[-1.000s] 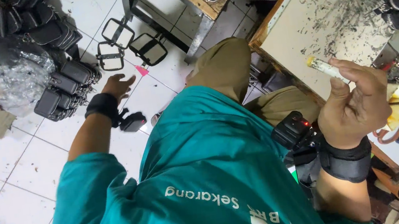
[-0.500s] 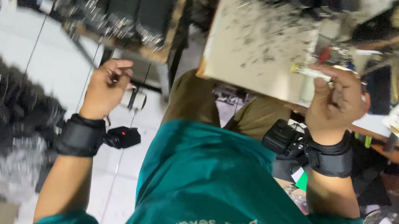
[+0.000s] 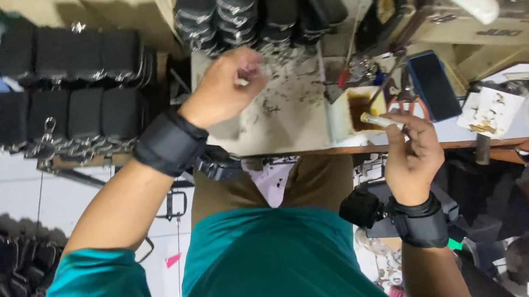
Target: Applying adhesive to the edges of leather pouches using a small applicator stick
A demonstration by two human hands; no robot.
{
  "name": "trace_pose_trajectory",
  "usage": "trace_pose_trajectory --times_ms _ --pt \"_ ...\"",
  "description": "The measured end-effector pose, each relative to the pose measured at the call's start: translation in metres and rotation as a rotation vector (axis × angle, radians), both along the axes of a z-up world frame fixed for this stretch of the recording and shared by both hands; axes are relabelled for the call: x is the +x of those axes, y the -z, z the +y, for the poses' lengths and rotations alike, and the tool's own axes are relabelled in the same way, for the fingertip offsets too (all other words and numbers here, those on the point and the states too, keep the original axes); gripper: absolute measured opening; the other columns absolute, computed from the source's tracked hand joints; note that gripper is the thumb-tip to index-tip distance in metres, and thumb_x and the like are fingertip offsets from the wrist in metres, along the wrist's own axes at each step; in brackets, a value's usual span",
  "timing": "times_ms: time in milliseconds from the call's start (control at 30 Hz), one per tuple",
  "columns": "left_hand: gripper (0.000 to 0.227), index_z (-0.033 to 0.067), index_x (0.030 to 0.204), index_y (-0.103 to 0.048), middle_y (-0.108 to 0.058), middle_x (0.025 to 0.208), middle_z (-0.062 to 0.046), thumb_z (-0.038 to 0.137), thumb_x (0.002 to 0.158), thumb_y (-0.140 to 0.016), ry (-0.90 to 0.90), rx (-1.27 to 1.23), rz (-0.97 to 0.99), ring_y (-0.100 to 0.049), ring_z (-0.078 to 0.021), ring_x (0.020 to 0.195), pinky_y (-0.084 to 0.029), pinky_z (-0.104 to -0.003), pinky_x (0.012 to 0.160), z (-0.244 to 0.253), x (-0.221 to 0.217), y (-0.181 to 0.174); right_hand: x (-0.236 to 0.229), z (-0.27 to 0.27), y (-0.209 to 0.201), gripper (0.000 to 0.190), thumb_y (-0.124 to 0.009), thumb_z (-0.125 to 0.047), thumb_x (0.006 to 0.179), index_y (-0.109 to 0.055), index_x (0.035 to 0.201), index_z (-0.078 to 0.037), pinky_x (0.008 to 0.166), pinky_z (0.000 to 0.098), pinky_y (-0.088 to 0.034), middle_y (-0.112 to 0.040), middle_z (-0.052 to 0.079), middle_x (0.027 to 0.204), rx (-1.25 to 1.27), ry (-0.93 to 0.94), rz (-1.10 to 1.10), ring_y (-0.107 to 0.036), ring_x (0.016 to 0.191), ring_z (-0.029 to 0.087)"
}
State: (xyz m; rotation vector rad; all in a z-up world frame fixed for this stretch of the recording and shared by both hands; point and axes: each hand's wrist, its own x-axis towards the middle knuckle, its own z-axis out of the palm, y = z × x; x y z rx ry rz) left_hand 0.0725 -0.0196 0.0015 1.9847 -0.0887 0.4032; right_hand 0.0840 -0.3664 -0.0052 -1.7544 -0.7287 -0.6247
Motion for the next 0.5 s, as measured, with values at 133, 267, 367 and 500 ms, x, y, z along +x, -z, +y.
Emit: trace_pose_trajectory --times_ms 133,267,367,500 --pt "0.047 0.0079 0.137 -0.056 -0.057 0.137 -0.014 0.028 0.096 -0.067 -0.088 0.167 0.386 -0.058 -0.0284 0.128 -0.050 -0.041 0.109 -0.007 0.038 -0.060 0.001 -0.024 0.006 0.013 -0.061 -0.006 0.109 -0.062 0.118 0.003 0.104 0.0329 -0.051 -0.068 0.019 0.119 -0.012 0.083 0.215 -0.067 0.116 0.025" --pt "0.050 0.0066 0.123 -0.058 -0.054 0.115 -0.018 0.038 0.090 -0.079 -0.404 0.334 0.165 -0.057 -0.0364 0.106 -0.049 -0.044 0.094 0.025 0.098 -0.031 0.009 -0.033 0.006 0.012 -0.062 -0.008 0.111 -0.064 0.117 0.002 0.096 0.0333 -0.050 -0.063 0.016 0.115 -0.015 0.139 0.161 -0.063 0.107 0.025" --pt "0.077 0.0049 0.130 -0.051 -0.056 0.123 -0.023 0.058 0.084 -0.082 -0.590 0.577 0.299 -0.056 -0.0459 0.112 -0.047 -0.051 0.095 0.035 0.140 -0.021 0.011 -0.035 0.009 0.014 -0.061 -0.011 0.111 -0.061 0.118 0.002 0.094 0.0324 -0.051 -0.065 0.016 0.114 -0.025 0.152 0.175 -0.065 0.107 0.024" --pt "0.096 0.0116 0.128 -0.050 -0.062 0.129 -0.021 0.079 0.068 -0.084 -0.795 0.838 0.534 -0.055 -0.0429 0.122 -0.044 -0.055 0.098 0.038 0.175 -0.015 0.009 -0.037 0.015 0.021 -0.061 -0.020 0.111 -0.057 0.123 -0.003 0.082 0.0307 -0.056 -0.071 0.014 0.107 -0.003 0.139 0.286 -0.073 0.097 0.021"
